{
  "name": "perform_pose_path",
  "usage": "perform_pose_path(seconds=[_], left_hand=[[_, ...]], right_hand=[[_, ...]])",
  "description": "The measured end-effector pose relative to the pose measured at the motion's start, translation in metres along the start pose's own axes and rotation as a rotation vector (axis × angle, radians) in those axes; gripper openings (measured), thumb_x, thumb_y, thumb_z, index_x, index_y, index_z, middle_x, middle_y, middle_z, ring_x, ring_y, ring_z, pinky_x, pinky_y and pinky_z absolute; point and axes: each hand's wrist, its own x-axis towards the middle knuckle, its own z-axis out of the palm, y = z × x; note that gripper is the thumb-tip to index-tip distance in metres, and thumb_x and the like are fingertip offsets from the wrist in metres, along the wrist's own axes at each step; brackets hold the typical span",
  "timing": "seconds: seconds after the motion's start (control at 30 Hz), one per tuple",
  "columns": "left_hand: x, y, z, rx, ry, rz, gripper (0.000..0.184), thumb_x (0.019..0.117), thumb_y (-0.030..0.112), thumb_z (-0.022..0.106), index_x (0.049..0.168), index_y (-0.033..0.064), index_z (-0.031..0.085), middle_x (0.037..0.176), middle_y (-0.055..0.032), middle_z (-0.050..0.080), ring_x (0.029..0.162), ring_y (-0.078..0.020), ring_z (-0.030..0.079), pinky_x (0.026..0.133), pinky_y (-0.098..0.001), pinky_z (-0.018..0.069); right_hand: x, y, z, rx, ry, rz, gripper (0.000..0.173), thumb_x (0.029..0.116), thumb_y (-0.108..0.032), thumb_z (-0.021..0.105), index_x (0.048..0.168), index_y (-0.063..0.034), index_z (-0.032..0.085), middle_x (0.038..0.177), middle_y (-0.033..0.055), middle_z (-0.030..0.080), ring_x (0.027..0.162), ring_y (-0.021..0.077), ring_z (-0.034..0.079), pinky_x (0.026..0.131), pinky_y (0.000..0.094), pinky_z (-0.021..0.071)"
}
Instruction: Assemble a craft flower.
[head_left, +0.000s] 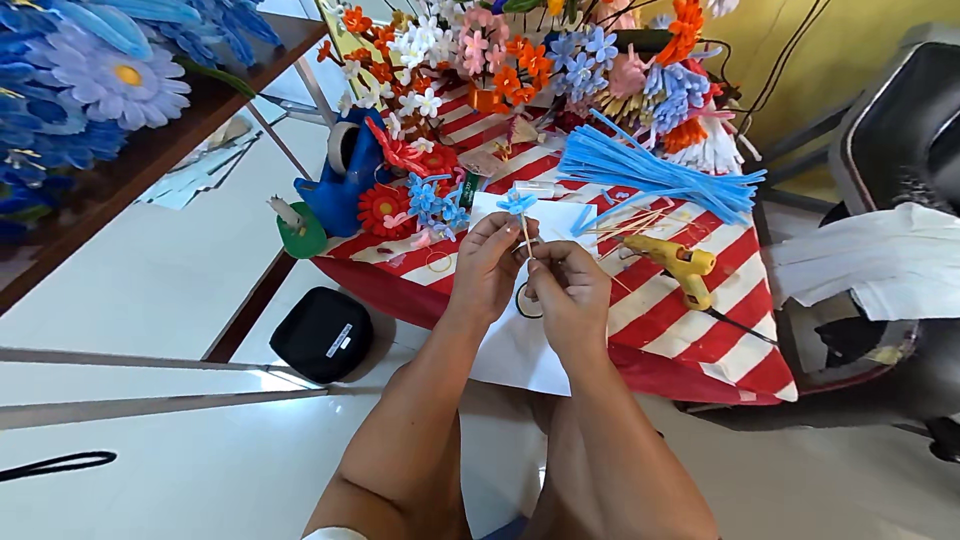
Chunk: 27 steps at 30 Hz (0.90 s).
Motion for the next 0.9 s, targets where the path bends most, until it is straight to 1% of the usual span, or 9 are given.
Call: perform_pose_path(seconds=[0.13,0.27,0.47,0.6,0.77,0.83,0.9], left_hand=[[0.001,0.004,-0.004,0.019,0.004,0.012,0.028,0.1043,0.009,0.044,0.097,0.0143,0.071,0.095,-0.0010,0.071,0.085,-0.0082,0.068,0.079,-0.0242,0.0578],[0.001,0.006,-0.009,0.047,0.023,0.040,0.027,0.1038,0.008,0.046,0.096,0.0138,0.071,0.093,-0.0009,0.071,0.083,-0.0073,0.068,0.077,-0.0232,0.0575],[0.000,0.009,-0.013,0.078,0.035,0.075,0.024,0.1024,0.008,0.048,0.093,0.0144,0.069,0.091,-0.0006,0.070,0.080,-0.0073,0.067,0.076,-0.0235,0.0572],[-0.001,0.009,-0.014,0.136,0.052,0.117,0.023,0.1017,0.008,0.048,0.092,0.0145,0.068,0.088,0.0006,0.068,0.079,-0.0065,0.065,0.076,-0.0235,0.0561],[-0.001,0.003,-0.016,0.291,0.086,0.259,0.018,0.1013,0.006,0.050,0.098,0.0139,0.066,0.088,0.0033,0.067,0.081,-0.0055,0.065,0.079,-0.0253,0.0565],[-0.002,-0.002,-0.019,0.316,0.072,0.289,0.015,0.0992,0.005,0.054,0.103,0.0142,0.066,0.090,0.0035,0.067,0.082,-0.0054,0.065,0.079,-0.0252,0.0568],[-0.001,-0.005,-0.021,0.318,0.052,0.295,0.015,0.0958,0.004,0.061,0.105,0.0144,0.067,0.090,0.0035,0.068,0.080,-0.0046,0.065,0.075,-0.0236,0.0565]], right_hand=[[0.001,0.001,0.004,0.022,-0.011,0.023,0.012,0.0898,0.003,0.058,0.099,0.0002,0.065,0.078,-0.0017,0.064,0.060,0.0004,0.058,0.056,0.0161,0.0522],[0.002,0.002,0.010,0.034,-0.020,0.022,0.011,0.0899,0.003,0.057,0.098,0.0002,0.064,0.076,-0.0024,0.064,0.059,0.0000,0.058,0.056,0.0159,0.0514],[-0.001,0.001,0.016,0.039,-0.033,0.041,0.011,0.0896,0.003,0.058,0.098,0.0007,0.064,0.075,-0.0016,0.064,0.059,0.0003,0.059,0.056,0.0156,0.0519],[-0.002,0.002,0.019,0.042,-0.048,0.049,0.010,0.0903,0.004,0.057,0.098,0.0006,0.064,0.075,-0.0016,0.064,0.058,0.0007,0.058,0.055,0.0158,0.0518],[-0.001,0.005,0.021,0.025,-0.039,0.061,0.010,0.0909,0.004,0.057,0.098,0.0011,0.063,0.076,-0.0006,0.064,0.058,0.0015,0.059,0.054,0.0167,0.0523],[0.000,0.007,0.022,0.010,-0.030,0.044,0.010,0.0907,0.004,0.057,0.098,0.0012,0.064,0.077,-0.0003,0.064,0.058,0.0011,0.059,0.054,0.0164,0.0523],[0.000,0.009,0.022,-0.012,-0.019,0.023,0.009,0.0898,0.004,0.059,0.097,0.0014,0.064,0.078,0.0006,0.064,0.059,0.0013,0.059,0.055,0.0167,0.0529]])
